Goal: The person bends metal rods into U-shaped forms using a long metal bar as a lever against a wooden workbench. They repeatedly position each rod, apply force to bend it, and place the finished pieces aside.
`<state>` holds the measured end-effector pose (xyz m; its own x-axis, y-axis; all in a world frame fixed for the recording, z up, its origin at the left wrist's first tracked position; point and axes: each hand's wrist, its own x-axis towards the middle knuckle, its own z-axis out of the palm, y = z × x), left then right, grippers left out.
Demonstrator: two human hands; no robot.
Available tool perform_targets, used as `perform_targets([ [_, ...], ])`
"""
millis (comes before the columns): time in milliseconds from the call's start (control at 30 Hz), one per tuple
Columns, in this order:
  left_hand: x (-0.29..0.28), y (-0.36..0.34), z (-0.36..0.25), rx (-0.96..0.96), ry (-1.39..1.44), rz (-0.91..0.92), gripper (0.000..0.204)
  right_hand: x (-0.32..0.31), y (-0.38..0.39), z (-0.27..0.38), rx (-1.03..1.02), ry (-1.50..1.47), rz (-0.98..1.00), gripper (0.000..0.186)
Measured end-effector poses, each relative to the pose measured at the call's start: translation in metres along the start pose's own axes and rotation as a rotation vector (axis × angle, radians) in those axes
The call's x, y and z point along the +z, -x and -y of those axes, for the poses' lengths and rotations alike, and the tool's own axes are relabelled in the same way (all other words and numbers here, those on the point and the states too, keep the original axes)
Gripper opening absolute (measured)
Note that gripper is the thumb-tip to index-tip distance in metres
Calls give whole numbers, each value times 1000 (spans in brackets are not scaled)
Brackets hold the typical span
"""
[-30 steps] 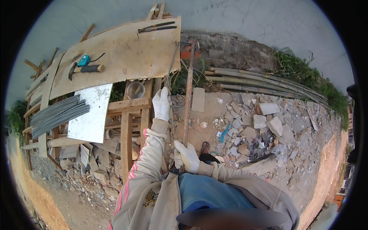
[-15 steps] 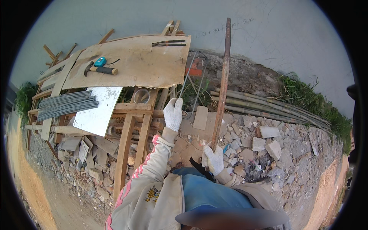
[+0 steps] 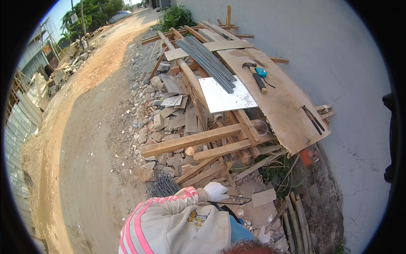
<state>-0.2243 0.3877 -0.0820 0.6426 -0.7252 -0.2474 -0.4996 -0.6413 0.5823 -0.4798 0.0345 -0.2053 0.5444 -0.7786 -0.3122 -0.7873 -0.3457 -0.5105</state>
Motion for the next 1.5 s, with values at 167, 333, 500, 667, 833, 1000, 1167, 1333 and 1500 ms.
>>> perform_targets([
  [167,79,59,49,-611,99,-158,46,17,-41,-53,-138,222,346,68],
  [333,128,131,77,-1015,426,-586,50,6,-62,-67,-178,370,494,70],
  [500,160,181,98,-1182,696,-1013,52,10,-79,-82,-224,466,542,73],
  [667,211,220,130,-1539,485,-837,56,17,-103,-109,-292,572,564,75],
  [833,259,211,123,-1451,470,-567,59,10,-103,-84,-167,437,639,72],
  [1000,249,138,71,-998,586,-518,52,5,-79,-51,-131,379,661,67],
  [1167,106,74,-3,-554,505,-428,50,38,-77,-31,-126,256,573,64],
  [1333,-72,19,-44,-33,669,-451,45,49,-75,-26,-56,178,511,62],
  [1500,-223,-67,13,25,765,-670,45,54,-74,-10,19,106,445,59],
])
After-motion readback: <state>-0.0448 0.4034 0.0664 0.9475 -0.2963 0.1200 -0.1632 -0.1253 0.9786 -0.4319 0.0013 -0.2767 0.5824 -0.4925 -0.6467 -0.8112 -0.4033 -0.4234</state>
